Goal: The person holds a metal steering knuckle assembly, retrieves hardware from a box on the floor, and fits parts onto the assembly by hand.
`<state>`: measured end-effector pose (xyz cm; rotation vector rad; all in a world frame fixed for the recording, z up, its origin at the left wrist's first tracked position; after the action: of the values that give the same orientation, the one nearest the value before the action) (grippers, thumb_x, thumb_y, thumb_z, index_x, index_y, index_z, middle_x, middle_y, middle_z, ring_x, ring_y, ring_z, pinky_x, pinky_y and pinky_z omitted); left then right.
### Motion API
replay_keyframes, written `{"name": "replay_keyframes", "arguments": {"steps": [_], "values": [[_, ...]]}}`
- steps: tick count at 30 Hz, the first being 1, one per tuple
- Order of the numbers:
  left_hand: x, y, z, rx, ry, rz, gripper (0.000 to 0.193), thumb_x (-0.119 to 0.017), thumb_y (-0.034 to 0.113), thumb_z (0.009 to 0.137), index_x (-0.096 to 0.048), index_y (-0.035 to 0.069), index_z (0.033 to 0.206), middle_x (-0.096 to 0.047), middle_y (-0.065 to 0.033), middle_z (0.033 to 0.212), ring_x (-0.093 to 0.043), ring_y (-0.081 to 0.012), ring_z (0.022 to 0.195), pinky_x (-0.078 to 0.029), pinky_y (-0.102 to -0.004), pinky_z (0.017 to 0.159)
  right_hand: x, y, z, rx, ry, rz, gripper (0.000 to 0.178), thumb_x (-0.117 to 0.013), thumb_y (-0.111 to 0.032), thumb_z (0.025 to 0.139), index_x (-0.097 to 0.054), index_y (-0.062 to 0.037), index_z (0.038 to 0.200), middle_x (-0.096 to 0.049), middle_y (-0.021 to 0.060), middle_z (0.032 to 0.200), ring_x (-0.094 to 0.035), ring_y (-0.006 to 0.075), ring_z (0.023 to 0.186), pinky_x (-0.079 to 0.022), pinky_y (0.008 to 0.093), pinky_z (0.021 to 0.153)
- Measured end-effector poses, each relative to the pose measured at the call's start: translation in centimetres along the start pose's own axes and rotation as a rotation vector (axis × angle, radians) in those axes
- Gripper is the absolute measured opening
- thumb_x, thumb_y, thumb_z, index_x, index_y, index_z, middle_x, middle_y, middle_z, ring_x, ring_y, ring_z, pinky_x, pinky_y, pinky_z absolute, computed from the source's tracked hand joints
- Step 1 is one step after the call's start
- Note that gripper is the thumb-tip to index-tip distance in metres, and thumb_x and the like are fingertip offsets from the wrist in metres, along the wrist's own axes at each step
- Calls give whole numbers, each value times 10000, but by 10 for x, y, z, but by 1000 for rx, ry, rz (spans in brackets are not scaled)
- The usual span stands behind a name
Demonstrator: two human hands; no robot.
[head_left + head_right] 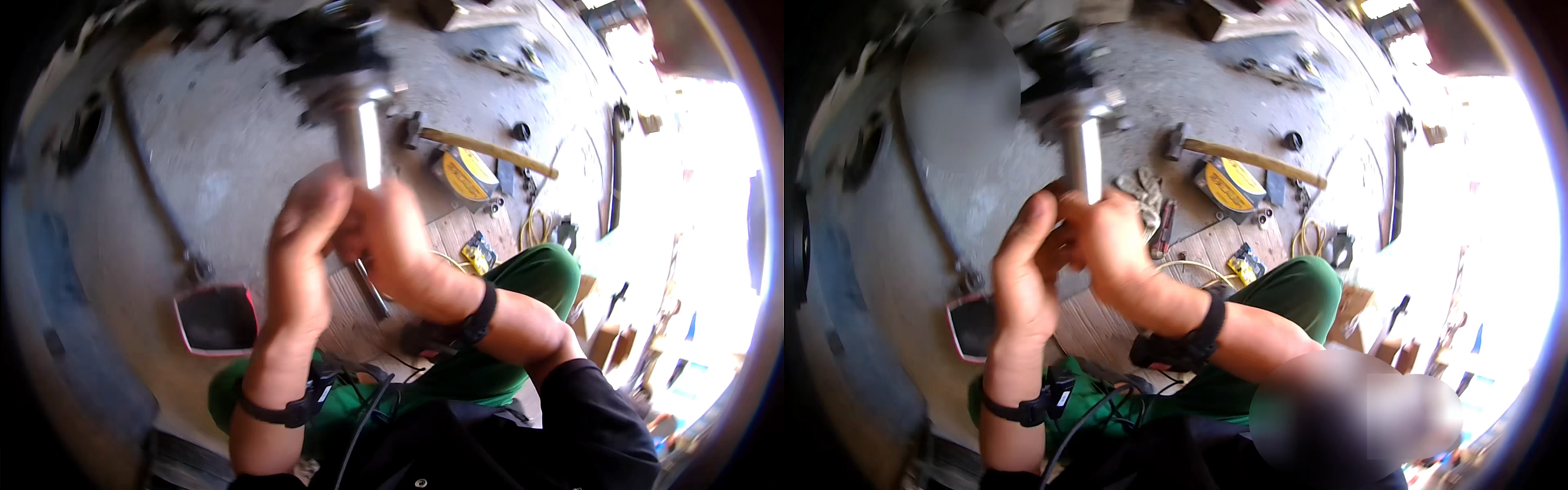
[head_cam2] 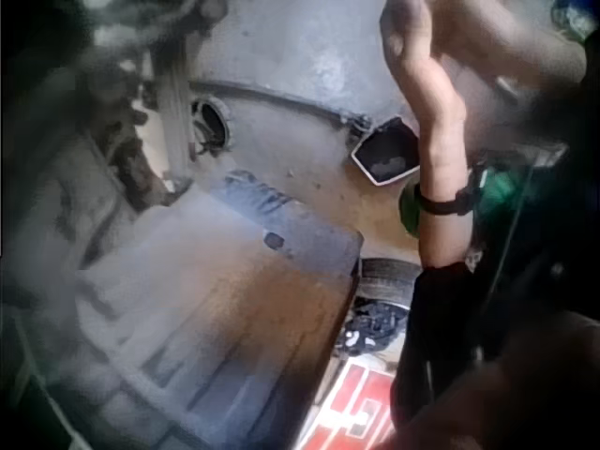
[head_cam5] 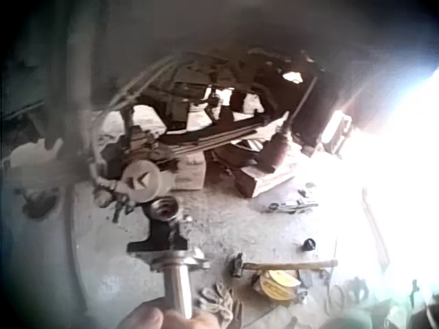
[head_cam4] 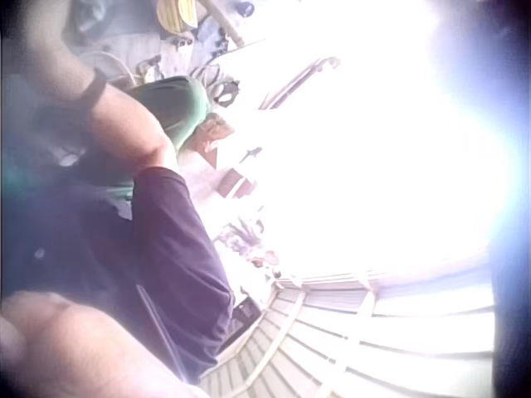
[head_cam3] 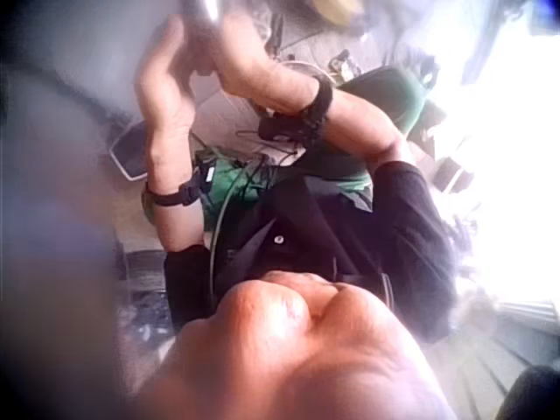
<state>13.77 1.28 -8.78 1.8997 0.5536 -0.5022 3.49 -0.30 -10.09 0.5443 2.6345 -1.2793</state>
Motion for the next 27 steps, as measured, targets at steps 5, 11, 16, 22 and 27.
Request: {"name": "replay_keyframes", "arguments": {"steps": [5, 11, 16, 22, 27], "values": [[-8, 16, 16, 45, 2, 274, 530, -703, 337, 876, -564, -13, 1249, -627, -55, 1000, -551, -90, 754, -388, -203, 549, -13, -6, 5, -144, -208, -12, 268, -630, -242, 851, -606, 25, 861, -593, 95, 654, -578, 205, 520, -457, 346, 466], [-17, -2, 34, 94, 108, 128, 563, -580, 330, 855, -555, -112, 1203, -601, -228, 1106, -601, -339, 1028, -515, -478, 923, -8, 0, 17, 70, -405, -216, 199, -607, -142, 871, -591, 41, 947, -639, 115, 799, -657, 215, 782, -518, 334, 688], [-21, -6, 33, 51, 286, 176, 545, -592, 331, 783, -563, -90, 1128, -587, -187, 1077, -601, -338, 988, -522, -476, 907, -7, 10, 25, 115, -497, -227, 211, -597, -112, 855, -599, 57, 980, -633, 169, 809, -674, 286, 839, -530, 356, 742], [-55, -37, 28, -26, 594, 114, 505, -504, 394, 854, -575, 0, 1162, -605, -142, 1069, -613, -319, 992, -473, -422, 907, 31, -37, 37, -5, -676, -415, 287, -578, -136, 848, -591, 117, 984, -648, 237, 813, -694, 361, 823, -548, 382, 727], [-93, -44, 39, -80, 739, 75, 486, -499, 382, 876, -574, 7, 1174, -607, -129, 1079, -607, -309, 1017, -467, -428, 921, 43, -47, 43, -37, -696, -586, 312, -545, -234, 864, -633, 62, 903, -623, 227, 757, -668, 364, 786, -504, 372, 785]]}}
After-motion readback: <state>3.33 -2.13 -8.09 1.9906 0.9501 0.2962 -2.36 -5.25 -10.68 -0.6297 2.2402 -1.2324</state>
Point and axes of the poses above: each hand's wrist, its own z-axis towards the middle knuckle, its own x-axis out of the back of the hand, y = z × x, the point moved 4 cm from there along z, towards the middle knuckle
